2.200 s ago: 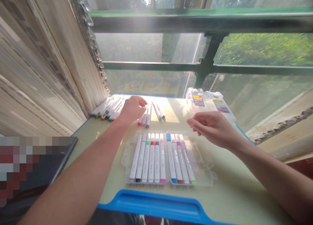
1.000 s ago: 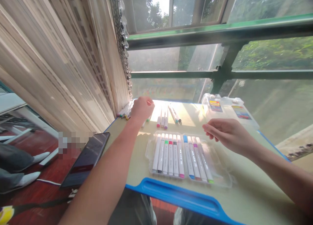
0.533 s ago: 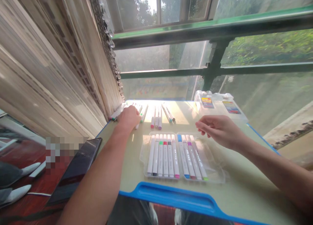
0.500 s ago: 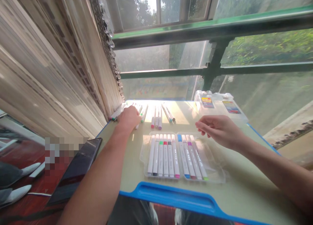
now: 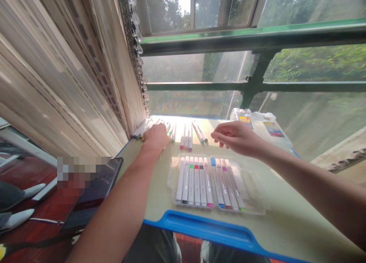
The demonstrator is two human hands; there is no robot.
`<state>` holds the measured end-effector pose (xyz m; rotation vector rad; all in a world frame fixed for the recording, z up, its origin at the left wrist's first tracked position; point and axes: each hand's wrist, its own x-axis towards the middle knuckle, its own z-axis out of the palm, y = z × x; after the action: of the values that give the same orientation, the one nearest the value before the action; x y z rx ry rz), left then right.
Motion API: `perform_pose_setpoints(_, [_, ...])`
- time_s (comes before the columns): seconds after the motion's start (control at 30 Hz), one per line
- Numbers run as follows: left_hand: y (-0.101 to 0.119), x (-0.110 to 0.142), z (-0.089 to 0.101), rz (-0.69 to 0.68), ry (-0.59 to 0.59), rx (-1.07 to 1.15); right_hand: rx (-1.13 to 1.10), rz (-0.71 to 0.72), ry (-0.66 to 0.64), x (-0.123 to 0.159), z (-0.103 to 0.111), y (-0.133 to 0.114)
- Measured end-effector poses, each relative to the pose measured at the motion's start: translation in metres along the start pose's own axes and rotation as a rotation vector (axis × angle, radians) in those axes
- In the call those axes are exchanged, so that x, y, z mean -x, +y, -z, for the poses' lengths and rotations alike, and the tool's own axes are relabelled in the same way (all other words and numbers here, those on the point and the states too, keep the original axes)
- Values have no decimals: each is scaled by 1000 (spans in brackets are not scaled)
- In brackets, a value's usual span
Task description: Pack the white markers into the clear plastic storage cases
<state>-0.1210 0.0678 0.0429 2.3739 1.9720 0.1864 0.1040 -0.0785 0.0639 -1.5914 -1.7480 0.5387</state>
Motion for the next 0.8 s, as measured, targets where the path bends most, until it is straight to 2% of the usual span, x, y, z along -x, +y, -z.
perform_pose_setpoints(0.17, [1,3,4,21,58,21,13,49,43,-16,-14,-8])
perform_pose_setpoints(0.3, [9,10,10,-2,164,76,24,36,78,-6,-12,-1])
perform_pose_setpoints(0.4, [22,18,10,-118,242,138,-18,-22,114,10,-1,7])
perform_pose_setpoints(0.5, [39,29,6,-315,275,333,-135,-120,171,24,10,15])
perform_pose_setpoints(0.57, [51,38,4,-430,207,548,-227,-168,231,30,13,20])
perform_pose_setpoints(0.67, [69,49,5,-519,-61,877,-322,-168,281,35,8,27])
perform_pose_setpoints(0.73, [81,52,8,-559,-252,1044,-296,-106,258,37,1,31])
perform_pose_setpoints(0.8, [92,54,11,-599,-368,1166,-220,-14,240,40,-6,34])
